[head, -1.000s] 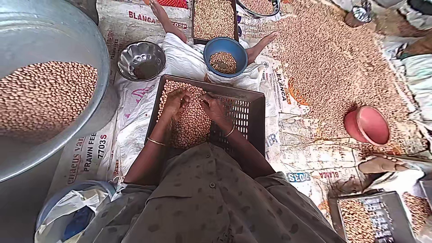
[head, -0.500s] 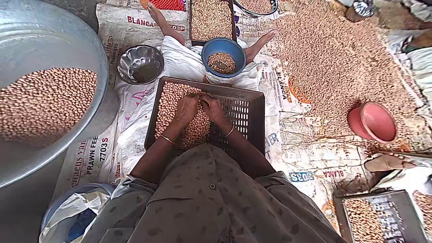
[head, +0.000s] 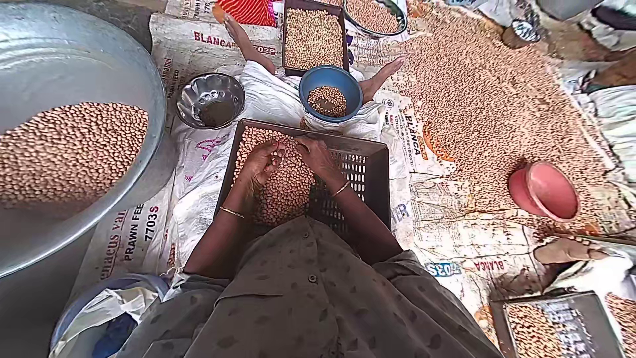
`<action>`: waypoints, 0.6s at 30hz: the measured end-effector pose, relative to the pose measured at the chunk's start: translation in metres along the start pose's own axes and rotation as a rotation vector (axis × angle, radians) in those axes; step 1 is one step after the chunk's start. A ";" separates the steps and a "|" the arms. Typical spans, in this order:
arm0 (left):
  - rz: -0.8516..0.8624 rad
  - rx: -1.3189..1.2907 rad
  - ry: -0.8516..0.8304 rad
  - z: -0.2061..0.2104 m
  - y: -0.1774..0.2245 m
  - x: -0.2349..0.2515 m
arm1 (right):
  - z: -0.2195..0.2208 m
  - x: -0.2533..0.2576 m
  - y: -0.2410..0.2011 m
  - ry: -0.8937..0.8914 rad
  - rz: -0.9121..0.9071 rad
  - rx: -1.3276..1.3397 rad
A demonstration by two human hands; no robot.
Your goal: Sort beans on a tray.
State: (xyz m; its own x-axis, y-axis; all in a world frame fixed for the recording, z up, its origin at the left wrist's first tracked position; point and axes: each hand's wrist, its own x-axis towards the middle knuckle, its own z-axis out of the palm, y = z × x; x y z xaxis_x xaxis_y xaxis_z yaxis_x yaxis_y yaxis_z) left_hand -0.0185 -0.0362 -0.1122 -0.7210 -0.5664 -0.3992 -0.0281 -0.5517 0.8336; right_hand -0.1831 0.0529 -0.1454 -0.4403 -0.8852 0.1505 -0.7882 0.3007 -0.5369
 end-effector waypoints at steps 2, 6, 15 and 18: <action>0.077 -0.001 0.033 -0.011 -0.004 0.016 | 0.018 0.002 0.007 0.041 -0.024 -0.047; 0.224 0.239 0.044 -0.020 -0.010 0.010 | 0.028 0.000 0.010 0.086 -0.016 -0.014; 0.480 1.056 -0.075 -0.030 -0.014 0.029 | 0.003 -0.006 0.017 0.156 0.137 0.376; 0.509 1.312 -0.082 -0.021 -0.015 0.029 | -0.001 -0.011 0.009 0.102 0.151 0.676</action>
State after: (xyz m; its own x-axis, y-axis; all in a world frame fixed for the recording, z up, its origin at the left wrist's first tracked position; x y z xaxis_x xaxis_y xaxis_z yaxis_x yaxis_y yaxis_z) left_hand -0.0243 -0.0576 -0.1443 -0.8839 -0.4665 0.0341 -0.3389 0.6891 0.6406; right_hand -0.1858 0.0661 -0.1517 -0.5879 -0.8035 0.0931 -0.2895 0.1015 -0.9518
